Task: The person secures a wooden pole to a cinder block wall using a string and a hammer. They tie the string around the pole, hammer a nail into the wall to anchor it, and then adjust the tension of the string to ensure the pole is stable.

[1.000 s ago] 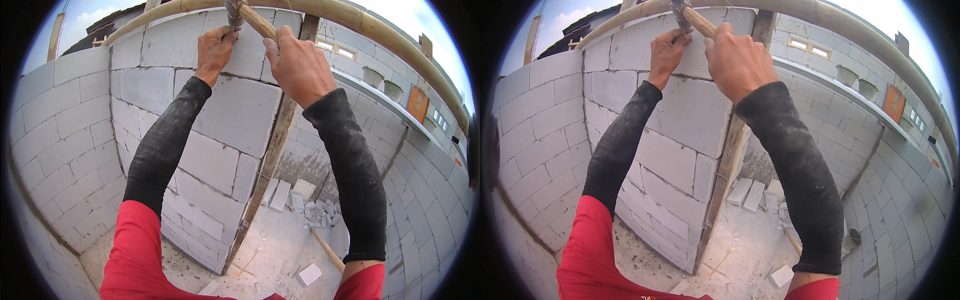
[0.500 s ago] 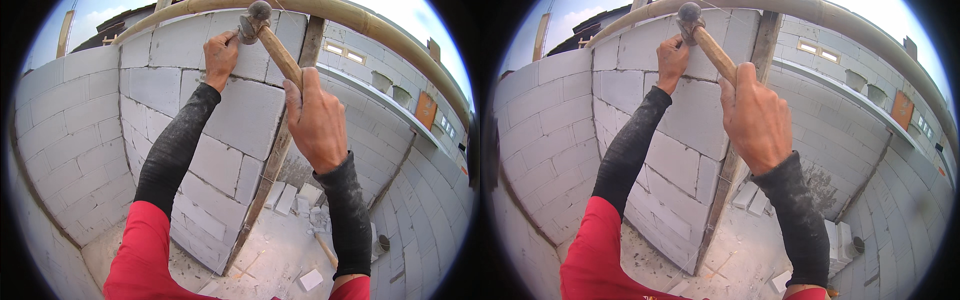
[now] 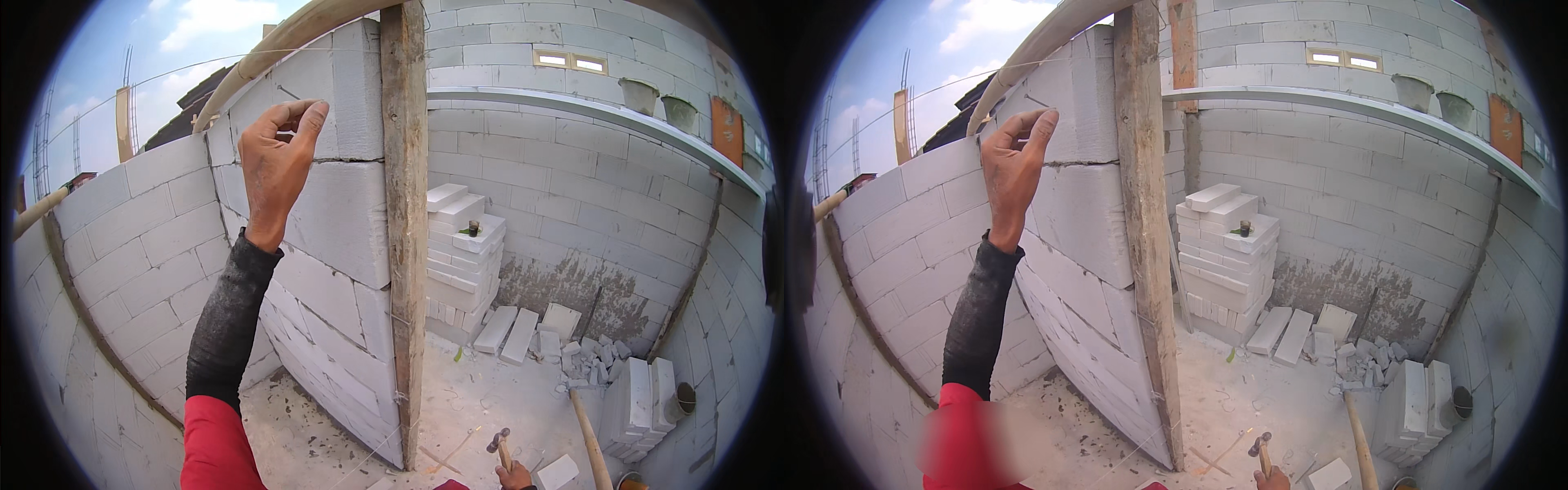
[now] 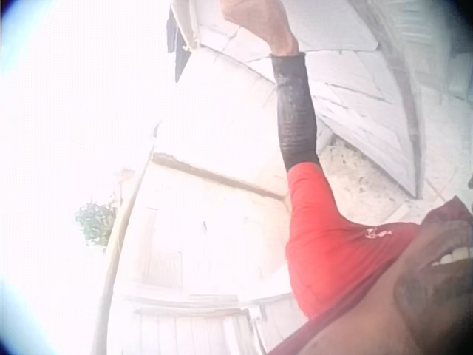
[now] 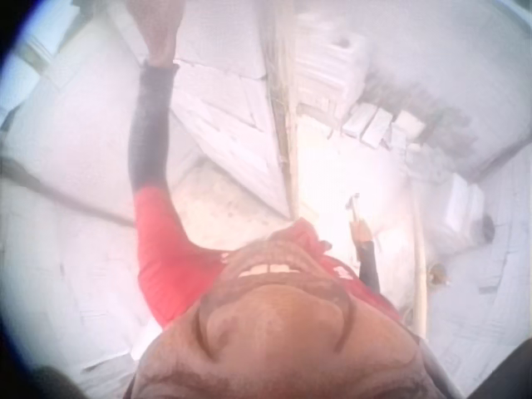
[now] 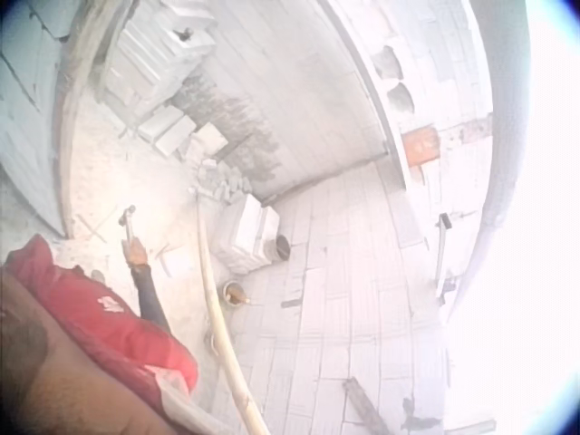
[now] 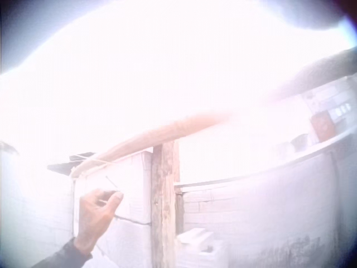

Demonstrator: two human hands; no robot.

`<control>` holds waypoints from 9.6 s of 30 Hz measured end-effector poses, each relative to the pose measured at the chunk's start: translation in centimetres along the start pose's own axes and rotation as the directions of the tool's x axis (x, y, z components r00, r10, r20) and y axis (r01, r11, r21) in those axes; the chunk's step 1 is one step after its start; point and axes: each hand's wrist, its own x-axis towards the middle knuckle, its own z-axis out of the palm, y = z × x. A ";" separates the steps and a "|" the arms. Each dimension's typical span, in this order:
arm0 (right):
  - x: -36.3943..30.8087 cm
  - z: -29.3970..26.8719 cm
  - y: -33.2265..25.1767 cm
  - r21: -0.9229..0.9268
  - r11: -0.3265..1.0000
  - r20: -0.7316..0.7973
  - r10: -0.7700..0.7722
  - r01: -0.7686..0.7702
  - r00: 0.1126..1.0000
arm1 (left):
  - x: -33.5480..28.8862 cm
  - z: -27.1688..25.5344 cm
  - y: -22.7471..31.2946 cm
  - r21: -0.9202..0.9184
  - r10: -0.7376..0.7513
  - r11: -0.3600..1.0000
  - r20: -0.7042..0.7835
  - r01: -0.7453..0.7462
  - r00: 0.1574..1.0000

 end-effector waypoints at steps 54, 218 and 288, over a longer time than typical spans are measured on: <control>21.5 -24.3 -56.8 0.827 -0.422 -0.444 -0.896 0.370 -0.028 | -16.2 -2.2 7.5 0.350 -0.764 0.567 -0.115 0.746 0.634; 2.1 -34.6 -67.7 -0.712 0.044 -0.695 -0.188 0.701 -0.694 | 7.8 -6.0 -0.3 0.070 0.216 0.972 0.086 -0.222 0.973; 1.3 -33.7 -67.4 -0.777 0.220 -0.626 -0.366 0.589 -0.689 | 13.7 -2.7 -5.1 0.670 -0.283 0.742 0.327 -0.010 0.902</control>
